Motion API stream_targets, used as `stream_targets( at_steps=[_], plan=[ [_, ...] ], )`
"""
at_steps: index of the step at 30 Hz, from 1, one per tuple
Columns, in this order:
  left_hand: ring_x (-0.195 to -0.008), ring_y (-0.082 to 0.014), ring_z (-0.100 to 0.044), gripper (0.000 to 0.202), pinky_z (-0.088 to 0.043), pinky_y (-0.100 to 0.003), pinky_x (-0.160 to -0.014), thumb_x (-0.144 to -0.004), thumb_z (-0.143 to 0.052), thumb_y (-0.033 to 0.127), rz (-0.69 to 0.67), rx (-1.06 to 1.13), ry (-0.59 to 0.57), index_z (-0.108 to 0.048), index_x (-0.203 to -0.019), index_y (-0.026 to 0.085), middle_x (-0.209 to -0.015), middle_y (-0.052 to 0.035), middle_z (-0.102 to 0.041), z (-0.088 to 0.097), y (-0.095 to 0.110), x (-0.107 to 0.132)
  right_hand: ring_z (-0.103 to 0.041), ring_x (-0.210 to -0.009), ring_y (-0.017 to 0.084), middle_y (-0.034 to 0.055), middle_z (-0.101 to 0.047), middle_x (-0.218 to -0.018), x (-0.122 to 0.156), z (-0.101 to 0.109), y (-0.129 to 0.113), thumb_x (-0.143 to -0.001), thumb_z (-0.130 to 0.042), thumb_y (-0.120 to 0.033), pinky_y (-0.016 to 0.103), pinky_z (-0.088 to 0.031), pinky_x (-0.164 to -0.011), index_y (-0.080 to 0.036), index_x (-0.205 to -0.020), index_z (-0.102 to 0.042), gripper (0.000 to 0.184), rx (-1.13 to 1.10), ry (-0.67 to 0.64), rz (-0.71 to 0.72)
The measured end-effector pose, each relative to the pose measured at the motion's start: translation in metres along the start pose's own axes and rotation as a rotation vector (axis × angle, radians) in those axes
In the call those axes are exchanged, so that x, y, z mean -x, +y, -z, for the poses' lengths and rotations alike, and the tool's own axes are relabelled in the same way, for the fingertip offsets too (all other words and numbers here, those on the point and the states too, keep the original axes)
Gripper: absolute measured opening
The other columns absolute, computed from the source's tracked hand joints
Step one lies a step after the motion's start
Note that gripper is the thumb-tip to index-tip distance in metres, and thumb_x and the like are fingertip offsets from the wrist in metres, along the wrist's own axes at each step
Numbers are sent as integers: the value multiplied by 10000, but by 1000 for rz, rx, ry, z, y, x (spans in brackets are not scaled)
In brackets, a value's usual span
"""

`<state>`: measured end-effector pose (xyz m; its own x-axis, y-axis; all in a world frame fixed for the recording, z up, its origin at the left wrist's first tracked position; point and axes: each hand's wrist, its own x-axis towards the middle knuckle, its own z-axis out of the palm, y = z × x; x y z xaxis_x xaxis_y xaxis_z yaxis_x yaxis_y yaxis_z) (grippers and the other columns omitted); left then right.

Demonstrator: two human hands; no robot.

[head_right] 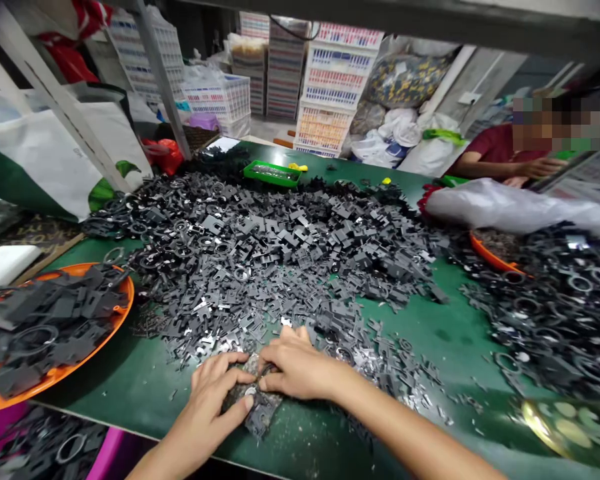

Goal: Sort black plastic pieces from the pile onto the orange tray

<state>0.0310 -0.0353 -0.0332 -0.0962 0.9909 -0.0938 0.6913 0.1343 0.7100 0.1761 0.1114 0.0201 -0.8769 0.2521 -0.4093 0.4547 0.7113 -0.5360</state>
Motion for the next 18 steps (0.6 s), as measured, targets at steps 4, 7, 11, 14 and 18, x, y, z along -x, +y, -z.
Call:
stream_targets(
  at_steps=[4, 7, 11, 14, 18],
  plan=[
    [-1101, -290, -481, 127, -400, -494, -900, -811, -561, 299, -36, -38, 85, -614, -923, 270, -1153, -47, -560, -7, -4, 4, -491, -943, 222, 28, -620, -1029, 24, 1, 22, -853, -521, -122, 358, -309, -794, -285, -1049, -614, 272, 226, 330, -73],
    [-1100, -290, -477, 136, -400, -496, -898, -833, -541, 346, -52, -50, 119, -602, -919, 261, -1154, -54, -553, -12, -5, 6, -503, -959, 244, 45, -622, -1114, 33, 3, 49, -803, -538, -64, 374, -283, -787, -284, -1053, -618, 342, 485, 473, -150],
    [-1118, -286, -458, 155, -376, -510, -923, -854, -519, 366, -40, -56, 121, -596, -946, 268, -1182, -50, -529, -14, -6, 8, -515, -922, 231, 55, -664, -984, 35, 0, 62, -842, -576, -166, 376, -259, -806, -221, -913, -605, 95, 570, 497, -87],
    [-1115, -282, -453, 200, -374, -508, -931, -872, -498, 396, -37, -58, 133, -600, -999, 280, -1178, -46, -531, -14, -6, 12, -511, -926, 221, 65, -657, -996, 40, -6, 43, -881, -551, -233, 382, -239, -831, -205, -981, -562, 104, 486, 552, -95],
    [-1119, -263, -453, 249, -381, -484, -938, -925, -399, 323, -35, -33, 151, -600, -1067, 291, -1171, -49, -546, -13, -5, 19, -506, -898, 199, 27, -646, -945, 53, -29, -2, -883, -551, -257, 364, -240, -830, -228, -1010, -545, 131, 179, 536, -50]
  ],
)
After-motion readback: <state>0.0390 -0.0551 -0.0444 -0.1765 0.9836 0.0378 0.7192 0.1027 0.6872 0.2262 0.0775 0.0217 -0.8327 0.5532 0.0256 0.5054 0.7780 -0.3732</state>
